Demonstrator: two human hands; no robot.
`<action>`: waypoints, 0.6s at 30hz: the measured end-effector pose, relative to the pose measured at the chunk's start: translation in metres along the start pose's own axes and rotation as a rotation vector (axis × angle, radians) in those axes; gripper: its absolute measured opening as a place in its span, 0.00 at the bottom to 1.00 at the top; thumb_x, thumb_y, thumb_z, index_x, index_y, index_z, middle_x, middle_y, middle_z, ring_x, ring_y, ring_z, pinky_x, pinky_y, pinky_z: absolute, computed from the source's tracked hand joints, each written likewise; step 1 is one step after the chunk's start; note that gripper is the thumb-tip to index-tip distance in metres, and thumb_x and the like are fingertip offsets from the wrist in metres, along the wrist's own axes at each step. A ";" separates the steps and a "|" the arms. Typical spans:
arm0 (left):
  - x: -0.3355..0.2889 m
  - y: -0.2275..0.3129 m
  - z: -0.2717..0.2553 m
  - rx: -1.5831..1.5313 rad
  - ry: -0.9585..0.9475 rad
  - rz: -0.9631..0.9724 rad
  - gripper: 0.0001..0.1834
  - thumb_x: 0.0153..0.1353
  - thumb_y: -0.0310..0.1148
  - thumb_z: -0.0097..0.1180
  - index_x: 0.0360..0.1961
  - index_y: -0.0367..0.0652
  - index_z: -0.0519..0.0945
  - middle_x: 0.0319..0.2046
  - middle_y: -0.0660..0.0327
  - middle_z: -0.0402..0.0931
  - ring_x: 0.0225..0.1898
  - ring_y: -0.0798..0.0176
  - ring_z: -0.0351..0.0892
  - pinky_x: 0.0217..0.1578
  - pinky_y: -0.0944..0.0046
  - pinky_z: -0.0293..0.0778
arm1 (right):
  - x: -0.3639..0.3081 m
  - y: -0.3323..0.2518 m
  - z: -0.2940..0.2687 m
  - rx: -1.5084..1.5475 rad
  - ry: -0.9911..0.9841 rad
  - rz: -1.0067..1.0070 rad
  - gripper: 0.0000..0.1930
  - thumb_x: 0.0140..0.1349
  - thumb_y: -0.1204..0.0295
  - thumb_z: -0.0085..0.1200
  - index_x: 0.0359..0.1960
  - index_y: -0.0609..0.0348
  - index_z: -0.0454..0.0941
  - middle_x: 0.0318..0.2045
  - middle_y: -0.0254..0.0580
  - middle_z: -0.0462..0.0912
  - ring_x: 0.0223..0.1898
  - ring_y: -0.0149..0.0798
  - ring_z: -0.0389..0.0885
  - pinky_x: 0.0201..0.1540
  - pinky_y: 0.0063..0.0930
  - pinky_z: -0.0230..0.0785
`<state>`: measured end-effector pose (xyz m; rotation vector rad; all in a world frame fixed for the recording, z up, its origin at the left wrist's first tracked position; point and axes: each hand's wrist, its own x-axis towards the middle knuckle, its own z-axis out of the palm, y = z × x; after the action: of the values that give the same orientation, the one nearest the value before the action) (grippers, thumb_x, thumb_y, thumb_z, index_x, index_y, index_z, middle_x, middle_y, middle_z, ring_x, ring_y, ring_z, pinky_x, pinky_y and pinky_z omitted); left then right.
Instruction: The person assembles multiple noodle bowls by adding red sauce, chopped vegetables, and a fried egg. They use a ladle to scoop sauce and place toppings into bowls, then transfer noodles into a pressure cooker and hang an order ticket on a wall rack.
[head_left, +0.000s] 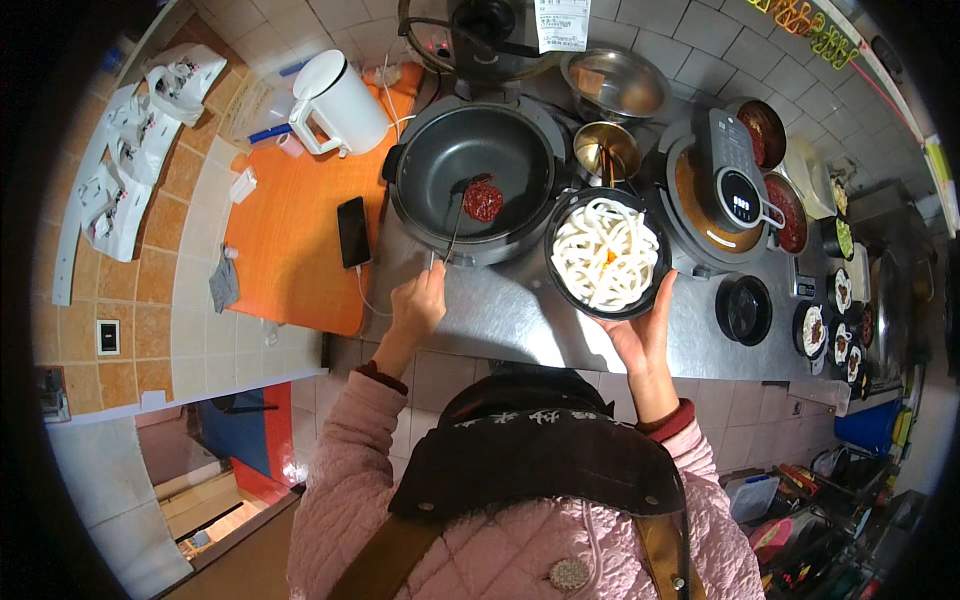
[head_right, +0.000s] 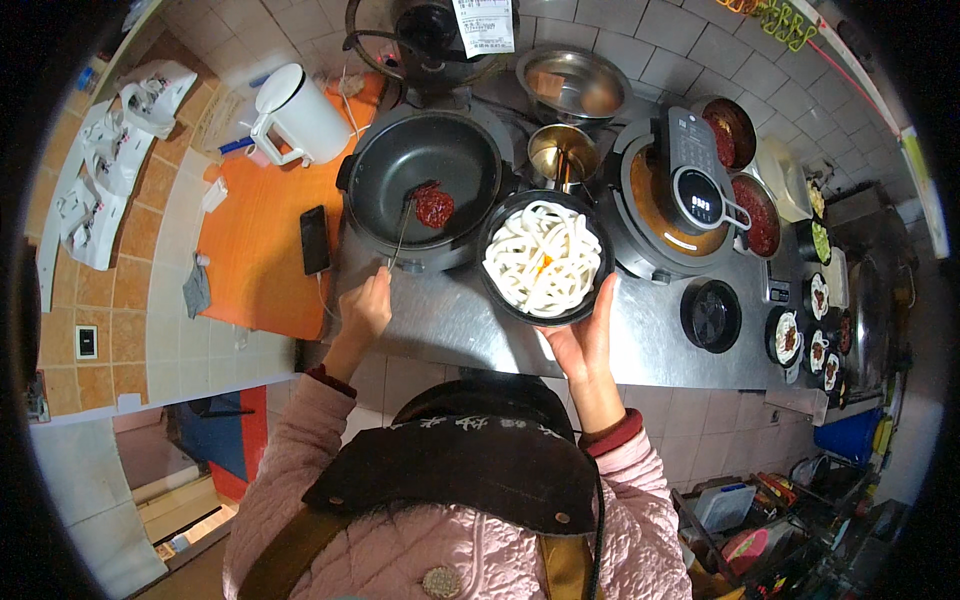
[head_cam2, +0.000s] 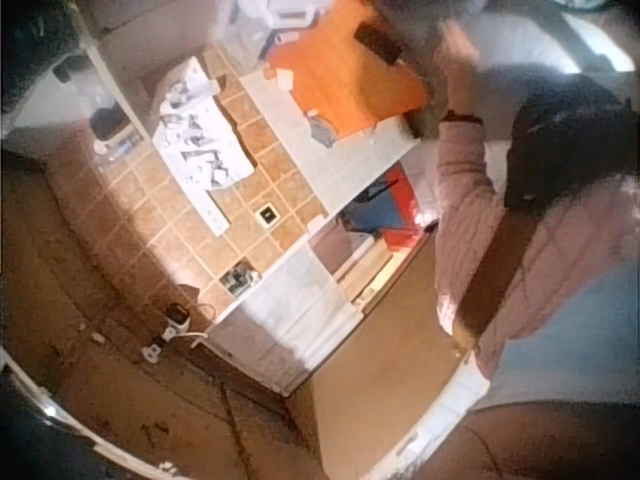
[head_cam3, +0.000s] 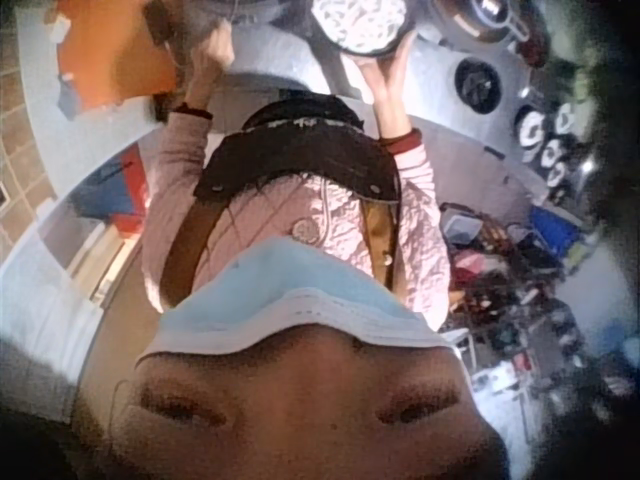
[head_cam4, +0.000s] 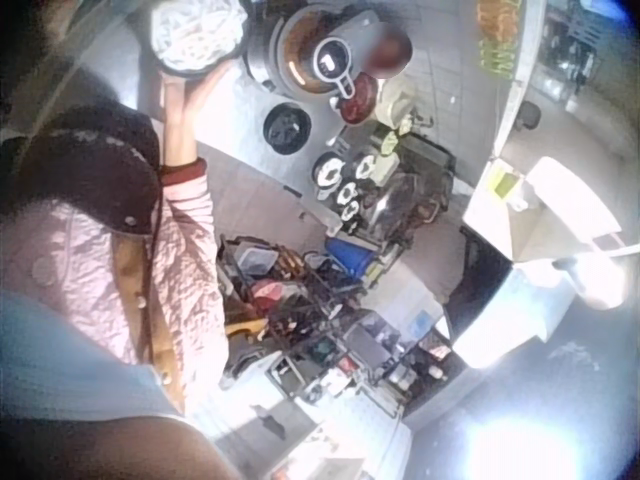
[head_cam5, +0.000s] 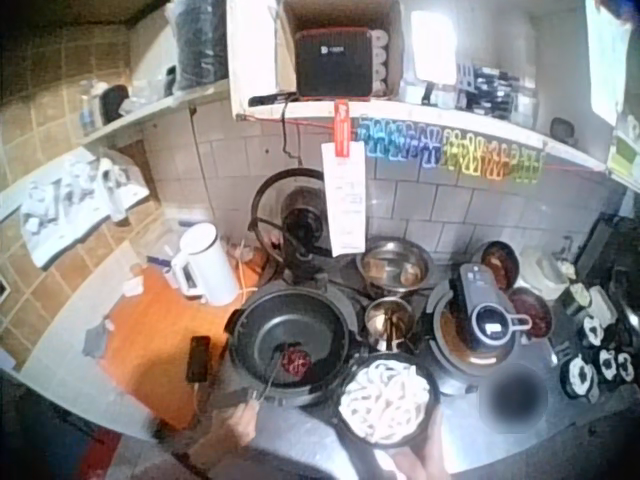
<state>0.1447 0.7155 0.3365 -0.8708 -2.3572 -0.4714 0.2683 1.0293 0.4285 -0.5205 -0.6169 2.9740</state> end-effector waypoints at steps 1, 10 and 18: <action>-0.001 0.000 0.001 0.004 0.009 0.003 0.11 0.57 0.24 0.60 0.42 0.37 0.80 0.18 0.63 0.70 0.17 0.63 0.74 0.18 0.65 0.70 | 0.000 0.000 0.000 0.000 0.014 0.001 0.43 0.61 0.35 0.46 0.71 0.48 0.57 0.69 0.43 0.63 0.67 0.48 0.65 0.63 0.53 0.65; 0.002 0.004 0.007 -0.133 0.082 -0.070 0.07 0.60 0.25 0.59 0.40 0.36 0.81 0.17 0.58 0.72 0.18 0.61 0.76 0.20 0.63 0.72 | -0.003 0.000 -0.001 0.014 -0.004 -0.011 0.45 0.60 0.35 0.49 0.71 0.49 0.55 0.69 0.45 0.62 0.68 0.50 0.63 0.65 0.56 0.62; 0.024 0.000 -0.023 -1.242 -0.061 -1.077 0.12 0.70 0.34 0.52 0.41 0.34 0.80 0.14 0.72 0.59 0.14 0.78 0.55 0.17 0.73 0.52 | -0.010 0.003 0.001 -0.018 -0.017 -0.032 0.43 0.62 0.35 0.46 0.71 0.48 0.56 0.69 0.43 0.62 0.68 0.48 0.64 0.64 0.54 0.63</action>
<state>0.1390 0.7153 0.3690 0.1251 -2.2304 -2.4663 0.2775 1.0245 0.4311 -0.4816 -0.6475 2.9485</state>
